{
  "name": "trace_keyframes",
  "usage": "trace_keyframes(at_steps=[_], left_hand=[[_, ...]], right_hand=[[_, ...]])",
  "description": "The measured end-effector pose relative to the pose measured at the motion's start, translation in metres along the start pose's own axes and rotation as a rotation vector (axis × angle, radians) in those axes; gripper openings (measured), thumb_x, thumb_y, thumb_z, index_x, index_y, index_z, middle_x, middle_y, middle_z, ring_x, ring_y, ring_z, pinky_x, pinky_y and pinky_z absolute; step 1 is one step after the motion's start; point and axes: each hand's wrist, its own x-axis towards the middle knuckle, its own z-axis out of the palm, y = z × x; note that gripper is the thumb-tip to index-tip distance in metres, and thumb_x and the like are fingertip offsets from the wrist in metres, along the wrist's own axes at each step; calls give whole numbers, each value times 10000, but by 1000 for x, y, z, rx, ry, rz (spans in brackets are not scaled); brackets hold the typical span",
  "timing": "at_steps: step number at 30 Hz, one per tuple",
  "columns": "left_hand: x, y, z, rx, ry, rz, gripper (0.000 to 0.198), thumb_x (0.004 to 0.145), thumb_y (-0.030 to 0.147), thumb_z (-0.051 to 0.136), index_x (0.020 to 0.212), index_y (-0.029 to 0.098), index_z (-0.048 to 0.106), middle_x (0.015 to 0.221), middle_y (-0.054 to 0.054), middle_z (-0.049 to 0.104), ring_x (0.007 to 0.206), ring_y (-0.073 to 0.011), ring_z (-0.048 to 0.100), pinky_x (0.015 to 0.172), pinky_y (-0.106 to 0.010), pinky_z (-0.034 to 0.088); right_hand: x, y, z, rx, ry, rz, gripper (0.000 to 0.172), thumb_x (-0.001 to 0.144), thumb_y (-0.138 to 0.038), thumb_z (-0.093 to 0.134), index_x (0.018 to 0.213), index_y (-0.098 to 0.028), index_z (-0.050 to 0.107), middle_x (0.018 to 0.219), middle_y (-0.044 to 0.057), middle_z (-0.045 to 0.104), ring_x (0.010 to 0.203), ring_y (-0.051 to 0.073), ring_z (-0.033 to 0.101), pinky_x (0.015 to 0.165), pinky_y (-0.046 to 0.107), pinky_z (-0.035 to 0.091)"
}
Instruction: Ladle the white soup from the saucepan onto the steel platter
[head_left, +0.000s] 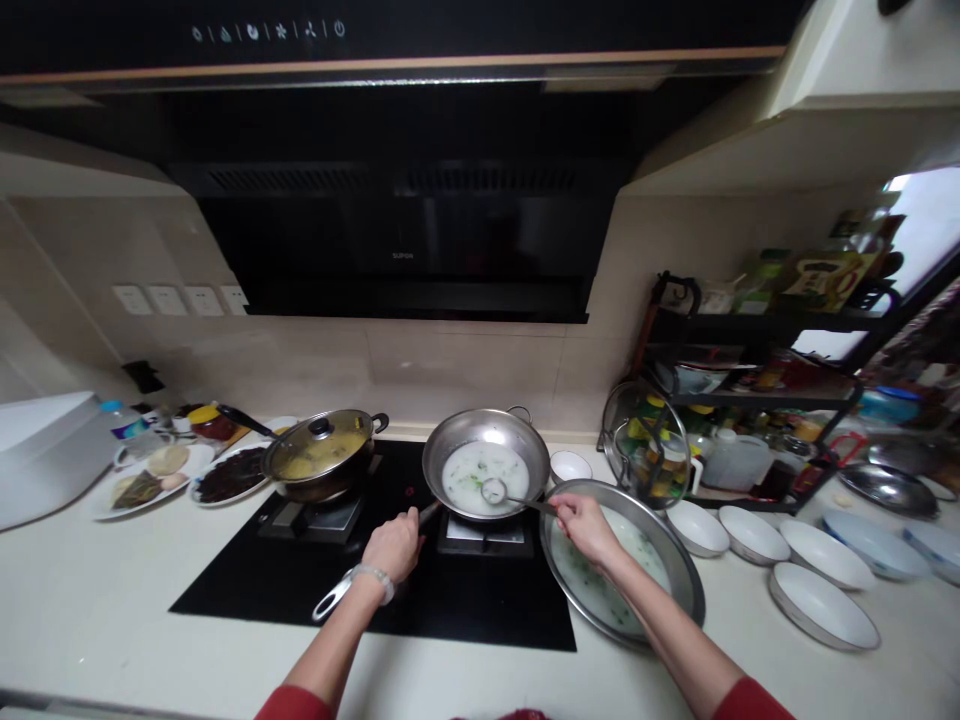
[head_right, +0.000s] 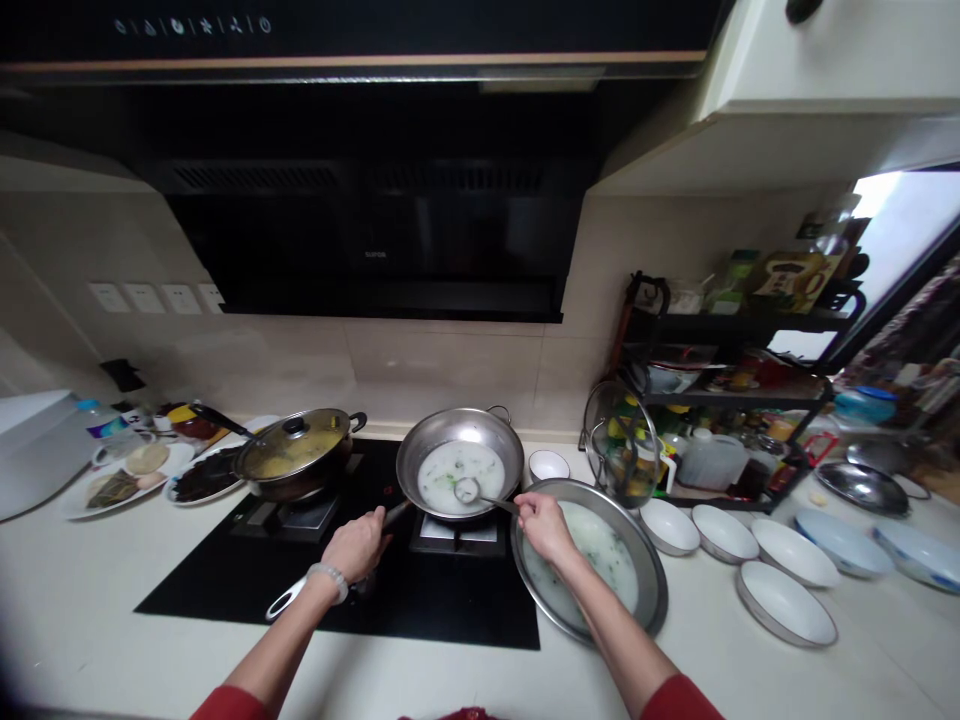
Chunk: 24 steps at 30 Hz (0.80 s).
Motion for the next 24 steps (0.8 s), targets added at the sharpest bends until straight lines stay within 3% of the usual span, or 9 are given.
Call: trace_keyframes(at_steps=[13,19,24], left_hand=[[0,-1,1,30,13,22,378,903,273,393,1217,77,471,1047,-187,641,905,-276,665,736,-367,510],[1,-1,3,28,16,22,352,902,279,398,1189,94,481,1037,-178,644,899,-267,666,734,-356,507],[0,-1,3,16,19,26,363,902,271,389,1203,88,474,1038,-181,643,902,-272,664,732,-362,505]], right_hand=[[-13,-8,-13,139,21,97,215,706,-194,472,824,-148,647,454,-50,489,393,96,407,431,226,290],[-36,-17,-43,204,65,143,277,676,-267,526,880,-148,670,482,-54,481,412,86,411,408,209,275],[-59,-8,-82,175,150,165,419,631,-350,559,967,-122,663,505,-47,498,410,80,406,394,202,256]])
